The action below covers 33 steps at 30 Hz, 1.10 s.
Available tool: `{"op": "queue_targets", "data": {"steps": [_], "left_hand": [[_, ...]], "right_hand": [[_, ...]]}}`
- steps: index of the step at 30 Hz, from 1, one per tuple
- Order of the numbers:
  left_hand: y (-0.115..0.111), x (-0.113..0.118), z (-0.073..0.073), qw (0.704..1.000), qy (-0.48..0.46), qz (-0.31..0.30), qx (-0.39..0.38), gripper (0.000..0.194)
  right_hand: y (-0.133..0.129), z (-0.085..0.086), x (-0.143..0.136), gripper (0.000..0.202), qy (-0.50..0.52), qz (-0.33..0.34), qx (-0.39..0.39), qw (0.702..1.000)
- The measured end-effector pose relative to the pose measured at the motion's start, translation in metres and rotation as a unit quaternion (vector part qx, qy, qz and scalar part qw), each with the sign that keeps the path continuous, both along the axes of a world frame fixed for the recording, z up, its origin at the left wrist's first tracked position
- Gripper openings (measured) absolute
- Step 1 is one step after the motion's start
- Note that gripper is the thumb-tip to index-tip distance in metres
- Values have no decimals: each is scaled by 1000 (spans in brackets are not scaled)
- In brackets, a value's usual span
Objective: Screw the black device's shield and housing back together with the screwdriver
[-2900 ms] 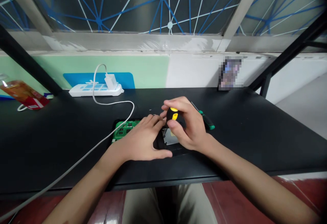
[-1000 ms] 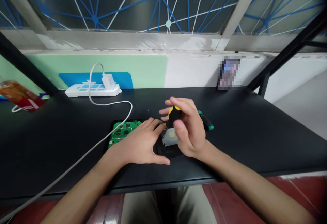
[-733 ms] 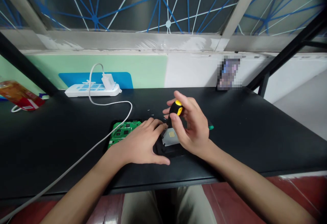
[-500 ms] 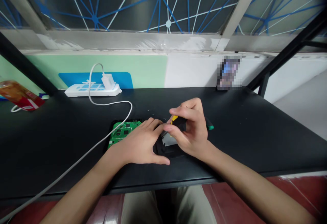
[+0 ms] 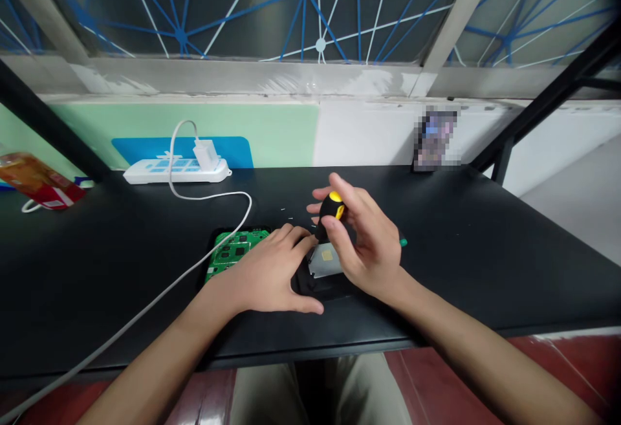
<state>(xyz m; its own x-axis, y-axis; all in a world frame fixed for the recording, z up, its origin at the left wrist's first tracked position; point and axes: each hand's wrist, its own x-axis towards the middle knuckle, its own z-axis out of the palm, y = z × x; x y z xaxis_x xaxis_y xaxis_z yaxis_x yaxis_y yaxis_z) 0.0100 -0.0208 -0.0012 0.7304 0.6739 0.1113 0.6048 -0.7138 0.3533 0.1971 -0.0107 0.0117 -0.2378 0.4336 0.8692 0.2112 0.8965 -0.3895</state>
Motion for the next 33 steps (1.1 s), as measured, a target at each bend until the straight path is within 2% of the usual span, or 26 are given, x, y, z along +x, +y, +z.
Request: {"op": "queue_targets", "data": {"steps": [7, 10, 16, 22, 28, 30, 33], "left_hand": [[0, -1, -2, 1000, -11, -5, 7, 92], [0, -1, -1, 1000, -24, -6, 5, 94], [-1, -1, 1, 1000, -23, -1, -7, 86], [-1, -1, -1, 1000, -24, 0, -2, 91], [-1, 0, -1, 1000, -30, -3, -10, 82], [-2, 0, 0, 1000, -25, 0, -6, 82], [-2, 0, 1, 1000, -28, 4, -6, 86]], "right_hand": [[2, -3, -1, 45, 15, -5, 32, 999], [0, -6, -1, 40, 19, 40, 8, 999], [-3, -7, -1, 50, 27, 96, -65, 993], [-2, -6, -1, 61, 1, 45, -58, 997], [2, -4, -3, 64, -1, 6, 49, 999], [2, -6, -2, 63, -5, 19, 39, 999], [0, -9, -1, 54, 1, 51, -18, 999]]}}
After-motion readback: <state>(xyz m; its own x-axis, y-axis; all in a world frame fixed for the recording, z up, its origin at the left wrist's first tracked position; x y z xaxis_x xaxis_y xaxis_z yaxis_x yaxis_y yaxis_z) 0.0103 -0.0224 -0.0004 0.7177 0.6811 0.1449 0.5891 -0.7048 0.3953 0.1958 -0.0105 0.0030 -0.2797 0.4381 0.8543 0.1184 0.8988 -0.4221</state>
